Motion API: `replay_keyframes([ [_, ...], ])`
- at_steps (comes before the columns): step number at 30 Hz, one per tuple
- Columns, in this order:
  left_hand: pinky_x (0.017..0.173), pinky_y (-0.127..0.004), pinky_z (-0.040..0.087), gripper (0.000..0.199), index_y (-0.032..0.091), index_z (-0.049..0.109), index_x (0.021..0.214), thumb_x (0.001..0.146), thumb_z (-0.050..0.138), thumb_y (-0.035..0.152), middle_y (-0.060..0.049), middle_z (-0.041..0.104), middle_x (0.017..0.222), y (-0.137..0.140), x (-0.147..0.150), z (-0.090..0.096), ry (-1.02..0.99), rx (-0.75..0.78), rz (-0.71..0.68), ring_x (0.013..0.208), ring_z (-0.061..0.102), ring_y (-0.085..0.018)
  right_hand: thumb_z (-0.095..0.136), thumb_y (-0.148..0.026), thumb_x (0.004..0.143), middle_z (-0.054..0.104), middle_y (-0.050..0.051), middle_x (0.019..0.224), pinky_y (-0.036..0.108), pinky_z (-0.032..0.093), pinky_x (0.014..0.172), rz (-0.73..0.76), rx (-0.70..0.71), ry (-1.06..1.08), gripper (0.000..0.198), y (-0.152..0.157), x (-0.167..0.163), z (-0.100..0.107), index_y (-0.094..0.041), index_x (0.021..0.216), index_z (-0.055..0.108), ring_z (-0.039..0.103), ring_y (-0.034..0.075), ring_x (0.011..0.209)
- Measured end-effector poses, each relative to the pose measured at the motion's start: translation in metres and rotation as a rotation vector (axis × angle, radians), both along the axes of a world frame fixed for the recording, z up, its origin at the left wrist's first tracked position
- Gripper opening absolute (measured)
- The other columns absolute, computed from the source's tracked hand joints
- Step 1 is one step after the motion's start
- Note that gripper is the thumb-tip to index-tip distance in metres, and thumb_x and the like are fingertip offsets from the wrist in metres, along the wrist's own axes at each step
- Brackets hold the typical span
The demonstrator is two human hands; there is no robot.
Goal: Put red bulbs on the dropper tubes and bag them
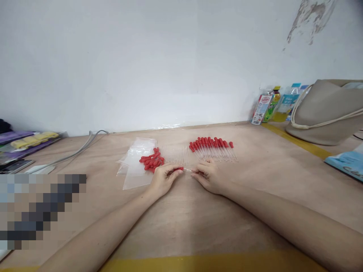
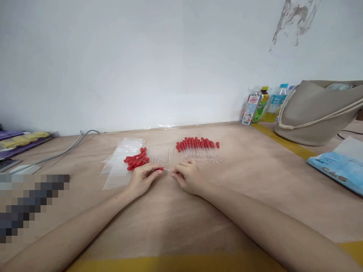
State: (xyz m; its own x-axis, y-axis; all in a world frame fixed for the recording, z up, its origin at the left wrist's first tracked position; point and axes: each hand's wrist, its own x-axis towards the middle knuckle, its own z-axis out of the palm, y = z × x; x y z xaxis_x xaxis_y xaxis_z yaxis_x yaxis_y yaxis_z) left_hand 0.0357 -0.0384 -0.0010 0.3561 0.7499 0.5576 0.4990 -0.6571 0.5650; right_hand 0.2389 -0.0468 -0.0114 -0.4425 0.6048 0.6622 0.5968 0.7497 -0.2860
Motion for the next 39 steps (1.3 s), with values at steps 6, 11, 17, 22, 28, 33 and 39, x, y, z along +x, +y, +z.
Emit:
replay_keyframes([
  [6, 0.066, -0.023, 0.049, 0.014, 0.018, 0.067, 0.087, 0.079, 0.055, 0.020, -0.003, 0.068, 0.081, -0.003, 0.001, 0.005, 0.002, 0.005, -0.090, 0.072, 0.062, -0.014, 0.049, -0.020, 0.084, 0.061, 0.000, 0.074, 0.029, 0.029, 0.072, 0.087, -0.031, 0.002, 0.012, 0.003, 0.004, 0.004, -0.018, 0.081, 0.060, 0.052, 0.010, 0.067],
  [11, 0.066, -0.023, 0.048, 0.013, 0.017, 0.067, 0.082, 0.080, 0.055, 0.022, -0.004, 0.067, 0.081, -0.004, -0.001, 0.006, 0.006, -0.055, -0.157, 0.072, 0.061, -0.013, 0.049, -0.021, 0.084, 0.063, 0.000, 0.077, 0.030, 0.028, 0.072, 0.137, -0.031, -0.028, 0.013, 0.007, 0.006, 0.005, -0.019, 0.082, 0.061, 0.053, 0.009, 0.065],
  [17, 0.068, -0.026, 0.048, 0.017, 0.018, 0.066, 0.082, 0.082, 0.052, 0.027, -0.004, 0.066, 0.080, -0.006, 0.000, 0.008, 0.050, -0.119, -0.172, 0.073, 0.061, -0.015, 0.046, -0.023, 0.085, 0.064, 0.000, 0.081, 0.031, 0.027, 0.074, 0.128, 0.015, -0.102, 0.017, 0.013, 0.009, 0.005, -0.021, 0.084, 0.063, 0.054, 0.010, 0.067],
  [22, 0.066, -0.025, 0.046, 0.015, 0.019, 0.065, 0.083, 0.081, 0.052, 0.026, -0.003, 0.065, 0.079, -0.007, 0.003, 0.008, 0.099, -0.068, -0.112, 0.071, 0.060, -0.014, 0.044, -0.020, 0.085, 0.063, 0.001, 0.079, 0.031, 0.028, 0.071, 0.069, 0.086, -0.200, 0.019, 0.009, 0.012, 0.009, -0.020, 0.083, 0.063, 0.052, 0.011, 0.067],
  [28, 0.063, -0.024, 0.044, 0.016, 0.018, 0.065, 0.085, 0.081, 0.053, 0.028, -0.003, 0.065, 0.077, -0.006, 0.005, 0.006, 0.174, 0.036, -0.081, 0.069, 0.058, -0.014, 0.041, -0.020, 0.086, 0.059, 0.003, 0.073, 0.029, 0.028, 0.066, 0.017, 0.142, -0.219, 0.022, 0.004, 0.009, 0.009, -0.017, 0.082, 0.063, 0.046, 0.012, 0.062],
  [33, 0.062, -0.024, 0.044, 0.018, 0.018, 0.064, 0.088, 0.082, 0.051, 0.030, -0.004, 0.064, 0.078, -0.004, 0.006, 0.004, 0.233, 0.078, -0.093, 0.069, 0.057, -0.014, 0.038, -0.022, 0.087, 0.058, 0.002, 0.066, 0.028, 0.026, 0.064, 0.020, 0.138, -0.233, 0.026, 0.004, 0.006, 0.008, -0.015, 0.073, 0.059, 0.043, 0.011, 0.057],
  [39, 0.066, -0.025, 0.045, 0.019, 0.017, 0.062, 0.089, 0.083, 0.049, 0.030, -0.005, 0.064, 0.080, -0.003, 0.006, 0.003, 0.251, 0.085, -0.140, 0.073, 0.058, -0.015, 0.036, -0.024, 0.088, 0.059, 0.002, 0.065, 0.029, 0.026, 0.065, -0.006, 0.058, -0.288, 0.028, 0.002, 0.001, 0.007, -0.016, 0.071, 0.057, 0.044, 0.011, 0.055],
])
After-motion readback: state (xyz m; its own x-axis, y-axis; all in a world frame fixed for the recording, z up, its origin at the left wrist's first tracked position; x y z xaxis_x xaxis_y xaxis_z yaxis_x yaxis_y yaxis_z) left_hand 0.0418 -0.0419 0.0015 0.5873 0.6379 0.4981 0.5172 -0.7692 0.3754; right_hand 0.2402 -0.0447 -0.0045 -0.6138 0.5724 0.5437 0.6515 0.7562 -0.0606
